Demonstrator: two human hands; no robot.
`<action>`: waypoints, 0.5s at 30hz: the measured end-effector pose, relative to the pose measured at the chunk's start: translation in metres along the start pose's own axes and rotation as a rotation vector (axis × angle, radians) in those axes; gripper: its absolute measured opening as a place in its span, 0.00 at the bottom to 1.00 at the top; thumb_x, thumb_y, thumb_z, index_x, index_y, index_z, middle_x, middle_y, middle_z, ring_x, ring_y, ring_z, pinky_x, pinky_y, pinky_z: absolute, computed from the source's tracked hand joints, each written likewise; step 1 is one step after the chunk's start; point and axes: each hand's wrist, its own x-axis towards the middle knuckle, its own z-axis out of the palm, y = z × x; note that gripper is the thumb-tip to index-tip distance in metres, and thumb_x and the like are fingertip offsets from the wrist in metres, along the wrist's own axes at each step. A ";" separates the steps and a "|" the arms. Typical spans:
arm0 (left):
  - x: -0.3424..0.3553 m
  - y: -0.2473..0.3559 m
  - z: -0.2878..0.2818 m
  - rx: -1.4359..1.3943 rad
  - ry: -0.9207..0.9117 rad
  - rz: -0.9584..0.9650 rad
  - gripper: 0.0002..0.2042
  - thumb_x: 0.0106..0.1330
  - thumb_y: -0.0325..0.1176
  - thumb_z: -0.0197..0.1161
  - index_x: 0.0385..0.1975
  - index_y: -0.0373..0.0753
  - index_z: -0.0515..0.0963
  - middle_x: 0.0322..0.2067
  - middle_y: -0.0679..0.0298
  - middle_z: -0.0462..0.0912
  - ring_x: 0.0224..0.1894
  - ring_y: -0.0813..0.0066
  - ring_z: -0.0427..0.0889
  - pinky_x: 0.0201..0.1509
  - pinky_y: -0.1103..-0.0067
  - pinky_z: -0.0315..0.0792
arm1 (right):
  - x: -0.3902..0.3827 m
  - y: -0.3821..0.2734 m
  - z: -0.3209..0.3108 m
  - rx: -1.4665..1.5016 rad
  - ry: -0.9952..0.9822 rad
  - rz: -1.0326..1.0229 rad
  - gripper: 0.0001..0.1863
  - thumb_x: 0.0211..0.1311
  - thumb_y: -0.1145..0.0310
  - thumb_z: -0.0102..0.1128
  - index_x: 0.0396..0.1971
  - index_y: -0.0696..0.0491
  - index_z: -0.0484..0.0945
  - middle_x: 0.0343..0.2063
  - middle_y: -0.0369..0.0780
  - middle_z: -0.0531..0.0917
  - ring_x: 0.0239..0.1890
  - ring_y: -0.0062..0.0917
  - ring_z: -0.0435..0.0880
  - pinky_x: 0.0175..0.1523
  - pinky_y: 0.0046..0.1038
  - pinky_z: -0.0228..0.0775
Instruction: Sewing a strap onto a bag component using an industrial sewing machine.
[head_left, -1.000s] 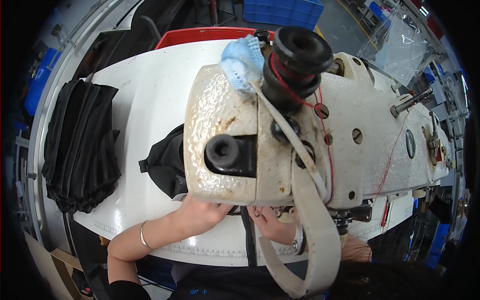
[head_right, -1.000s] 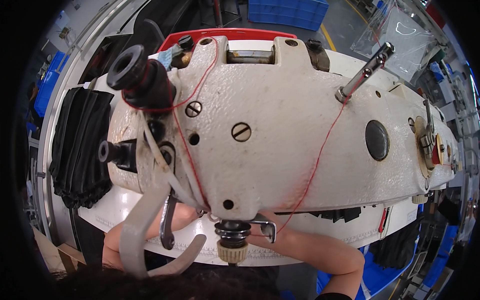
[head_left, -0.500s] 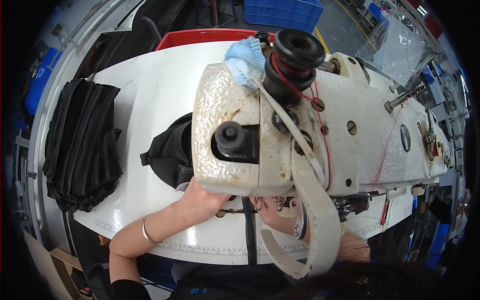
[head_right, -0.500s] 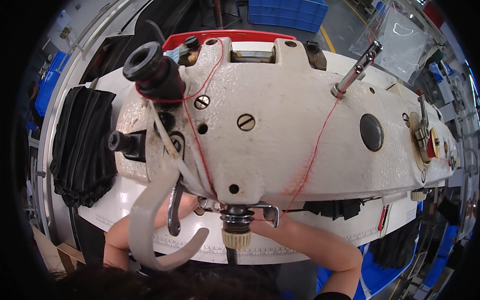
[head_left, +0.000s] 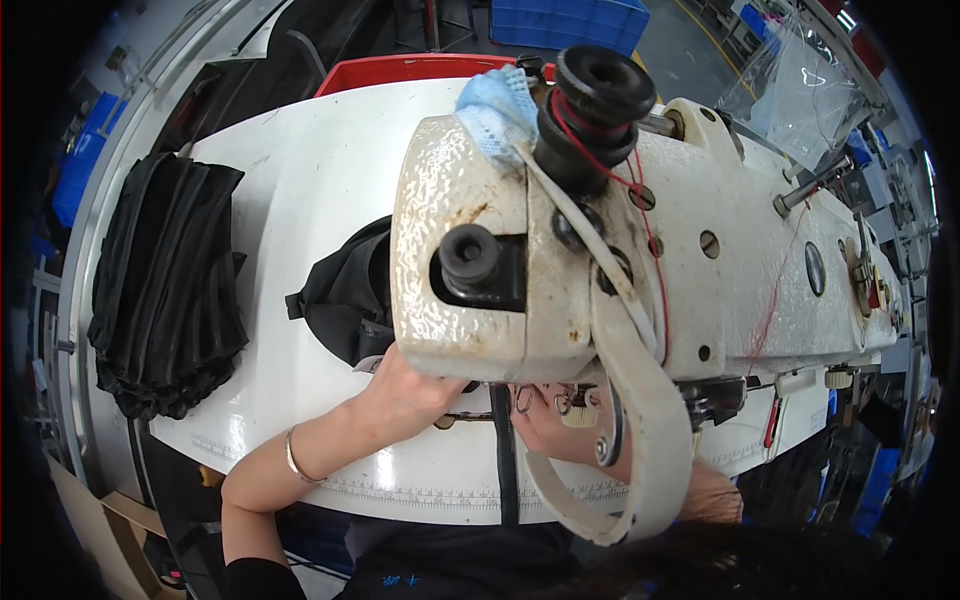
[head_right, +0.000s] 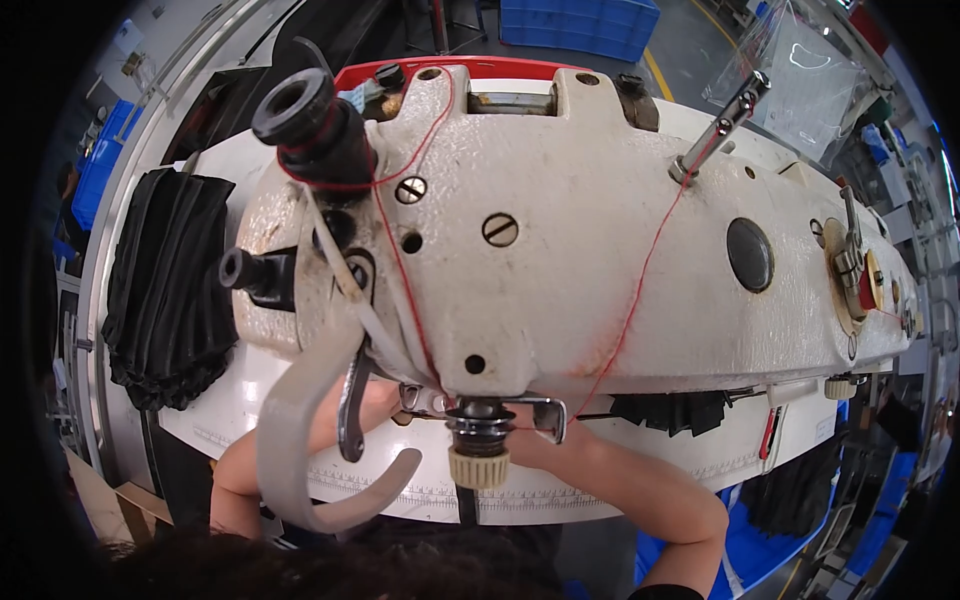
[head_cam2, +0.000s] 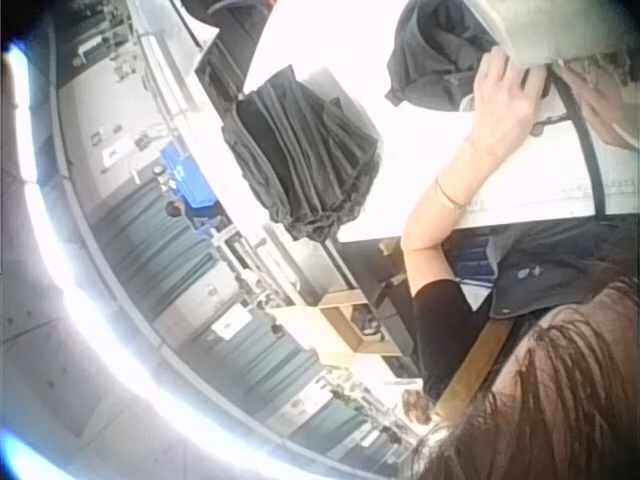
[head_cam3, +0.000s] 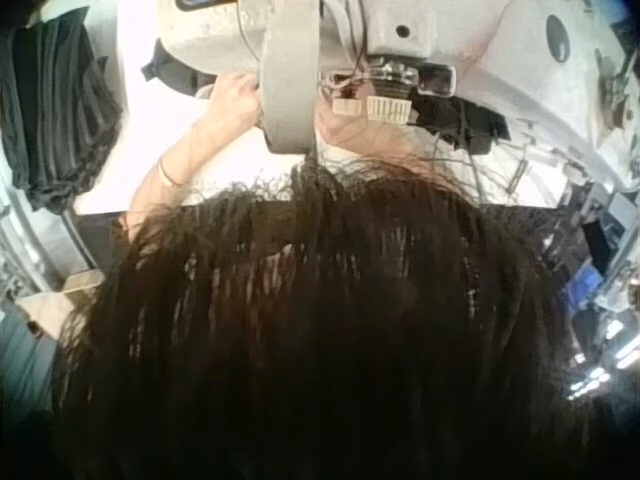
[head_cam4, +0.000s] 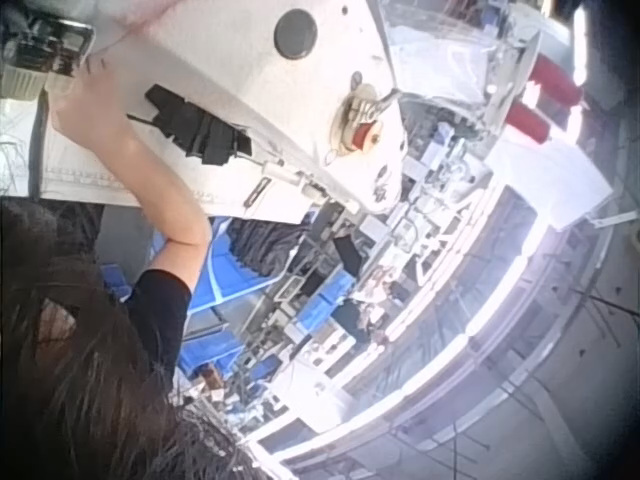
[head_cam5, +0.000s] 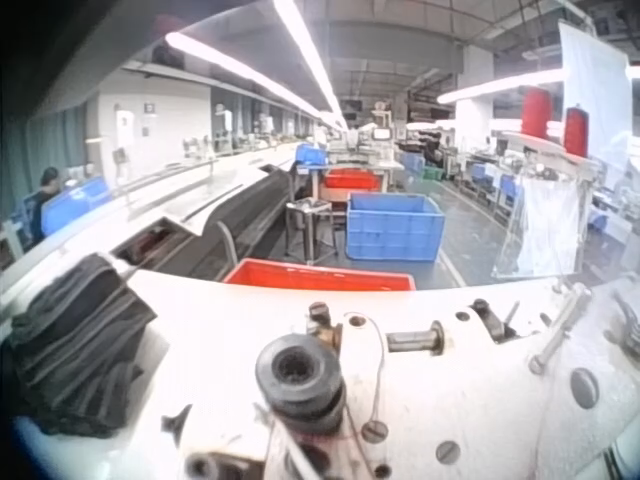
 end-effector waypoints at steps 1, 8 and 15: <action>-0.005 0.003 -0.013 0.036 -0.057 -0.077 0.14 0.41 0.23 0.58 0.31 0.32 0.77 0.37 0.55 0.77 0.42 0.59 0.76 0.45 0.66 0.72 | 0.001 0.010 0.014 -0.115 0.088 -0.260 0.06 0.52 0.68 0.59 0.30 0.51 0.79 0.26 0.34 0.78 0.31 0.25 0.79 0.41 0.35 0.72; -0.024 0.023 -0.006 0.337 0.095 0.043 0.14 0.44 0.26 0.57 0.33 0.31 0.76 0.36 0.57 0.74 0.41 0.64 0.74 0.56 0.68 0.66 | -0.016 0.001 0.027 0.430 0.124 0.077 0.20 0.46 0.67 0.54 0.43 0.48 0.78 0.43 0.35 0.80 0.48 0.28 0.77 0.49 0.35 0.71; -0.037 0.040 -0.018 0.526 0.008 0.015 0.12 0.44 0.25 0.57 0.31 0.30 0.74 0.28 0.59 0.71 0.31 0.68 0.73 0.44 0.75 0.69 | -0.009 0.013 0.005 0.066 0.098 -0.572 0.16 0.41 0.71 0.56 0.33 0.60 0.79 0.39 0.44 0.79 0.38 0.31 0.79 0.44 0.28 0.74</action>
